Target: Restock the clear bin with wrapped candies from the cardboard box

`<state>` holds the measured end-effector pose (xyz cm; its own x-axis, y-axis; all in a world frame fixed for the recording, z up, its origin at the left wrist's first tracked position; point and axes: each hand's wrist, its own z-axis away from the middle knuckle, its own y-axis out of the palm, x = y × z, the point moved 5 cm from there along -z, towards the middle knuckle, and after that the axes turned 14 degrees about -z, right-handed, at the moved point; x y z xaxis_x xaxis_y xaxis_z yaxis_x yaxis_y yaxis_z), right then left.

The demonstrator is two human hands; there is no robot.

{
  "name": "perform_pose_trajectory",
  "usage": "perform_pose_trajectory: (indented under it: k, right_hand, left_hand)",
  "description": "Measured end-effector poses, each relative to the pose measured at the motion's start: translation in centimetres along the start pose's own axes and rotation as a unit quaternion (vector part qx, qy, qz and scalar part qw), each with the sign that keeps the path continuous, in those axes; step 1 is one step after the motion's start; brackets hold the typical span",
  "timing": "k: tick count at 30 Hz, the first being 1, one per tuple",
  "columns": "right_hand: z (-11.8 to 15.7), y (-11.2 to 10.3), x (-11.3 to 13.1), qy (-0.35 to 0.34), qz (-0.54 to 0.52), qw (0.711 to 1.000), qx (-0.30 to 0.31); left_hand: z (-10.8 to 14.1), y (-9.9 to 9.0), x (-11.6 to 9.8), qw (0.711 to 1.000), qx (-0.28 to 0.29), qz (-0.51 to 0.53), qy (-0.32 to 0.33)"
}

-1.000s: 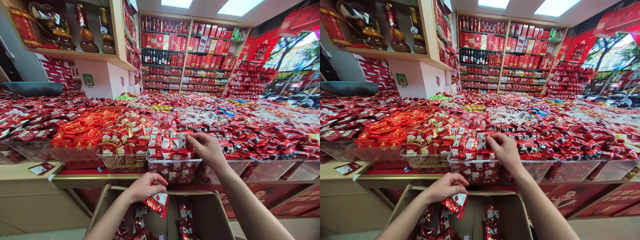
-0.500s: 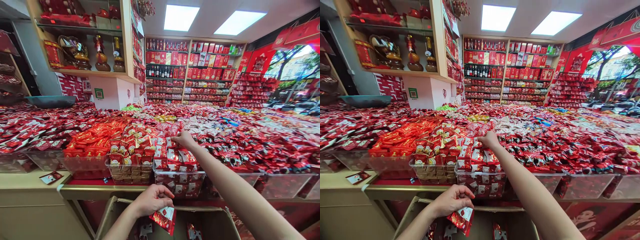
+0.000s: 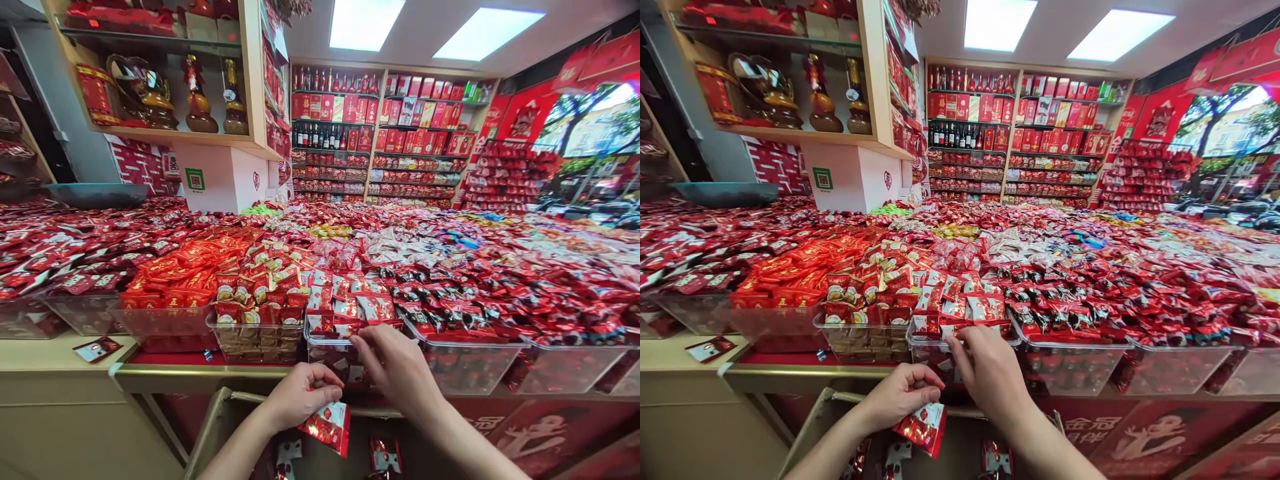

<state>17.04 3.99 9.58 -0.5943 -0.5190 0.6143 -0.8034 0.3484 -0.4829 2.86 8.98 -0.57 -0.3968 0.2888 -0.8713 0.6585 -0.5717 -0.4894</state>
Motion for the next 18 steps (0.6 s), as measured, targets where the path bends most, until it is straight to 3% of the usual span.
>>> perform_pose_trajectory:
  k: [2,5,8,10,13,18]
  right_hand:
    - [2.9,-0.1,0.3,0.014,-0.015,0.999,-0.029]
    - [5.9,2.0,-1.7,0.153,-0.108,0.982,0.026]
    - [8.1,5.4,-3.9,0.265,-0.260,0.924,0.092]
    - [9.0,7.0,-4.9,0.309,-0.366,0.873,0.085]
    - [9.5,7.6,-5.7,0.346,-0.444,0.825,0.054]
    - [9.5,7.1,-5.8,0.358,-0.478,0.801,0.044]
  left_hand:
    - [0.0,0.1,-0.3,1.000,-0.026,-0.004,0.007]
    - [0.2,0.3,-0.9,0.998,-0.064,-0.003,0.017]
    - [0.3,0.5,-1.2,0.997,-0.080,-0.002,0.014]
    - [0.2,0.5,-1.1,0.998,-0.069,-0.002,0.012]
    - [0.1,0.6,-0.8,0.999,-0.038,-0.006,0.012]
    - [0.1,0.8,-0.7,1.000,-0.009,-0.001,0.012]
